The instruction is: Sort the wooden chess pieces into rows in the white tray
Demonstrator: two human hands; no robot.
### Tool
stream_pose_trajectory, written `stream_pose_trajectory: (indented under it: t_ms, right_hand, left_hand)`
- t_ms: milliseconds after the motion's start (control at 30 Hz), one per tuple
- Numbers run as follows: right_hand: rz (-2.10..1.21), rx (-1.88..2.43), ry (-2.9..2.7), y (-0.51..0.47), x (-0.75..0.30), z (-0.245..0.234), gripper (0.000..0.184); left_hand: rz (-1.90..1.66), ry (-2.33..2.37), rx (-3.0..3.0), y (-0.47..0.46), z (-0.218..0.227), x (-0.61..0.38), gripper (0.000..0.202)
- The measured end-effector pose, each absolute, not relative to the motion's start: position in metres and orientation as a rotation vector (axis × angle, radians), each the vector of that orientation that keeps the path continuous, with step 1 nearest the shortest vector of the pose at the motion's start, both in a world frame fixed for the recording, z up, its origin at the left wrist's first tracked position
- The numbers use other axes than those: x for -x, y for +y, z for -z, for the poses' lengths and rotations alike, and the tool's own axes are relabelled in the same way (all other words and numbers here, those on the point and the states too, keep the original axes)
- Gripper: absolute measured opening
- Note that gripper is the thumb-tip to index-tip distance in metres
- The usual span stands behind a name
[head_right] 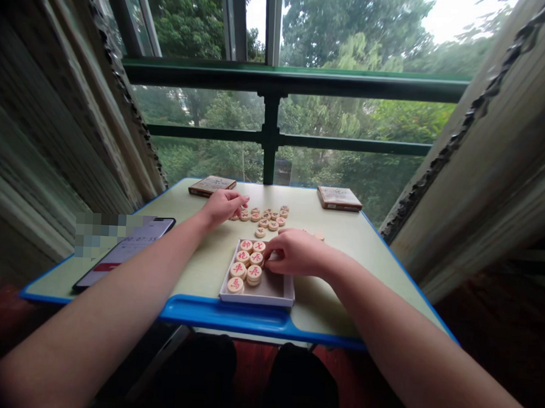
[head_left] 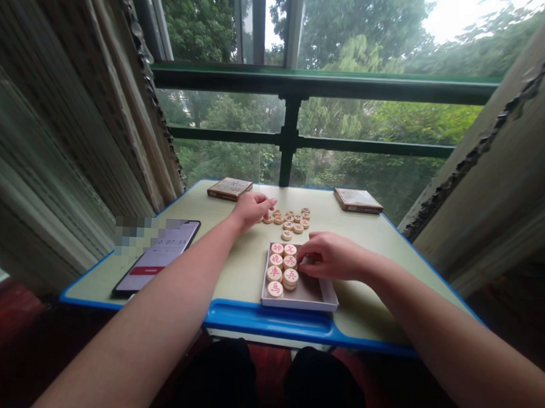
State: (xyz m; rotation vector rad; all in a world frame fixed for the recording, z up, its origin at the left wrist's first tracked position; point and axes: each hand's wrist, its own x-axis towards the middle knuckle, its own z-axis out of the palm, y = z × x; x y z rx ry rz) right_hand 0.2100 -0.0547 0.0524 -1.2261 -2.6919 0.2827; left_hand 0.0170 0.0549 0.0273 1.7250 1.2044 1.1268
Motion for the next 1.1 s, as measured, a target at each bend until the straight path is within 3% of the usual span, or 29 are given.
stream_pose_trajectory:
  t_ms: [533,1100]
  right_hand:
    - [-0.275,1.269,-2.654,-0.0529,-0.2122,-0.0510,0.013]
    - [-0.426,1.018,-2.614,-0.0484,-0.2136,-0.0460,0.016]
  left_hand:
    - [-1.135,1.206,-1.727,0.0541,-0.0272,-0.0164,0.030]
    - [-1.112,1.250,-1.760,0.0585,-0.0223,-0.0165,0.025]
